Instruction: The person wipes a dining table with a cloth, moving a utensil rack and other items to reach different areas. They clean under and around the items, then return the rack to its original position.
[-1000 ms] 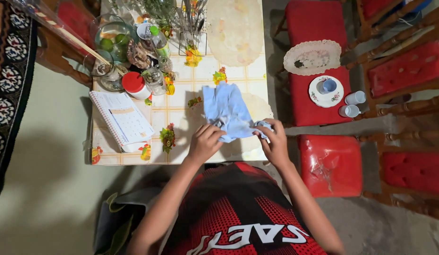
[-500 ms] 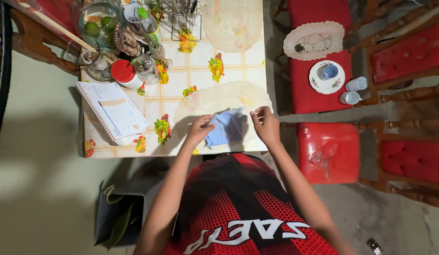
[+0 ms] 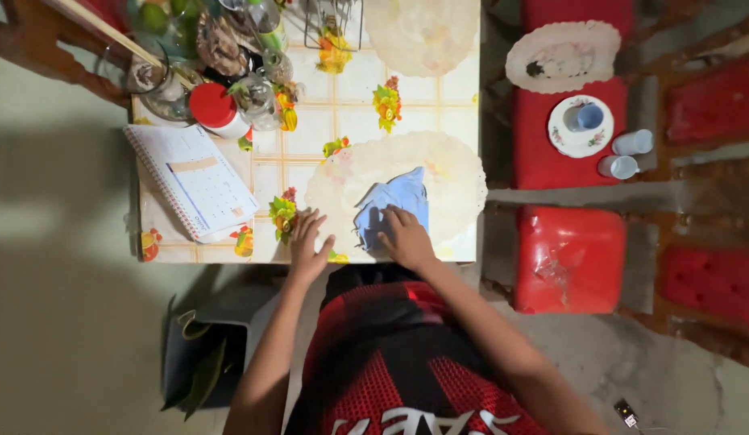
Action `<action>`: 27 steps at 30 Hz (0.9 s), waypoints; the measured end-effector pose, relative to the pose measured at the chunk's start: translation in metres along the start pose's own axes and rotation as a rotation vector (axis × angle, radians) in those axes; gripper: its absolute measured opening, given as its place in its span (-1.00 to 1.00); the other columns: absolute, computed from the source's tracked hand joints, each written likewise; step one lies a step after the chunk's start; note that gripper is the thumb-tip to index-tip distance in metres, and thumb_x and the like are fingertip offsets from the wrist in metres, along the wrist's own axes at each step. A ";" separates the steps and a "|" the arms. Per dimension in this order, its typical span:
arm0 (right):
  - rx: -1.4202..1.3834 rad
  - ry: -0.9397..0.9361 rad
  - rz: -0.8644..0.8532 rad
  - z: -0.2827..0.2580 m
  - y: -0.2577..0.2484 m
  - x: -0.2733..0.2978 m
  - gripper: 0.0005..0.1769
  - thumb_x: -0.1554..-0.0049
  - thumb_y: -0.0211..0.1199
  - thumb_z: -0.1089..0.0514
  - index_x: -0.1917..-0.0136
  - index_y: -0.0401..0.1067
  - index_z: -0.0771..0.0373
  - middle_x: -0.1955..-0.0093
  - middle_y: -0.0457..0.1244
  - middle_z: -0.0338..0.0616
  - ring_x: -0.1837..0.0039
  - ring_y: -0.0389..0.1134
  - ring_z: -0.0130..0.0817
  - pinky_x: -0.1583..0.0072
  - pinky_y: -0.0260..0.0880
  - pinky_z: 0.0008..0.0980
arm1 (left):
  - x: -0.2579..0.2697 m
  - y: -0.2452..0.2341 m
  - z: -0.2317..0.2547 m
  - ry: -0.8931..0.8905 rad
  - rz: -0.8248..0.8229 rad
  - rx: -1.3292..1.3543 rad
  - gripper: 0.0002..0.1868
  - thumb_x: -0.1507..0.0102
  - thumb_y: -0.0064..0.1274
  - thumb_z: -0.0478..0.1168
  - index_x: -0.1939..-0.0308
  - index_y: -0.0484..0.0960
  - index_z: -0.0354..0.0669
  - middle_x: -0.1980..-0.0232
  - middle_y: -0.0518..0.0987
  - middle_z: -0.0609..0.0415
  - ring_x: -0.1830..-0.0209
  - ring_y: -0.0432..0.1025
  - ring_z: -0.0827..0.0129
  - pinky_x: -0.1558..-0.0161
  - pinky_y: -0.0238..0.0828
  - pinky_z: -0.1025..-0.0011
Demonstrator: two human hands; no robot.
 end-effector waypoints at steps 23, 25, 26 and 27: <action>0.384 0.286 0.368 0.068 -0.005 -0.055 -0.25 -0.23 0.03 -0.31 -0.61 0.18 -0.05 -0.70 -0.10 0.05 -0.71 -0.22 0.15 -0.54 -0.36 0.41 | -0.028 0.024 -0.032 0.213 -0.136 -0.803 -0.30 -0.21 -0.12 -0.04 -0.45 0.31 -0.09 -0.60 0.16 0.13 -0.60 0.00 0.31 -0.53 -0.18 0.19; 0.353 0.337 0.393 0.068 -0.002 -0.058 -0.26 -0.26 0.01 -0.27 -0.63 0.17 -0.03 -0.72 -0.11 0.08 -0.72 -0.23 0.18 -0.54 -0.36 0.42 | -0.024 0.024 -0.038 0.187 -0.169 -0.820 -0.28 -0.17 -0.12 -0.06 -0.45 0.30 -0.09 -0.60 0.14 0.12 -0.60 -0.02 0.31 -0.53 -0.21 0.19; 0.387 0.306 0.382 0.057 0.004 -0.066 -0.28 -0.24 0.01 -0.26 -0.61 0.17 -0.06 -0.71 -0.10 0.07 -0.71 -0.22 0.21 -0.54 -0.33 0.40 | -0.024 0.023 -0.037 0.202 -0.143 -0.807 -0.29 -0.18 -0.12 -0.07 -0.45 0.30 -0.08 -0.61 0.14 0.12 -0.61 -0.02 0.31 -0.54 -0.21 0.20; 0.421 0.275 0.371 0.045 0.008 -0.074 -0.29 -0.22 0.01 -0.25 -0.59 0.17 -0.08 -0.69 -0.09 0.05 -0.69 -0.21 0.23 -0.54 -0.30 0.37 | -0.024 0.022 -0.034 0.216 -0.117 -0.794 -0.29 -0.20 -0.12 -0.07 -0.46 0.30 -0.07 -0.62 0.15 0.13 -0.62 -0.02 0.32 -0.55 -0.21 0.20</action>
Point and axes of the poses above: each hand's wrist, its own x-axis away from the middle knuckle, its own y-axis out of the palm, z = x × y, the point moved 9 cm from there along -x, towards the middle knuckle
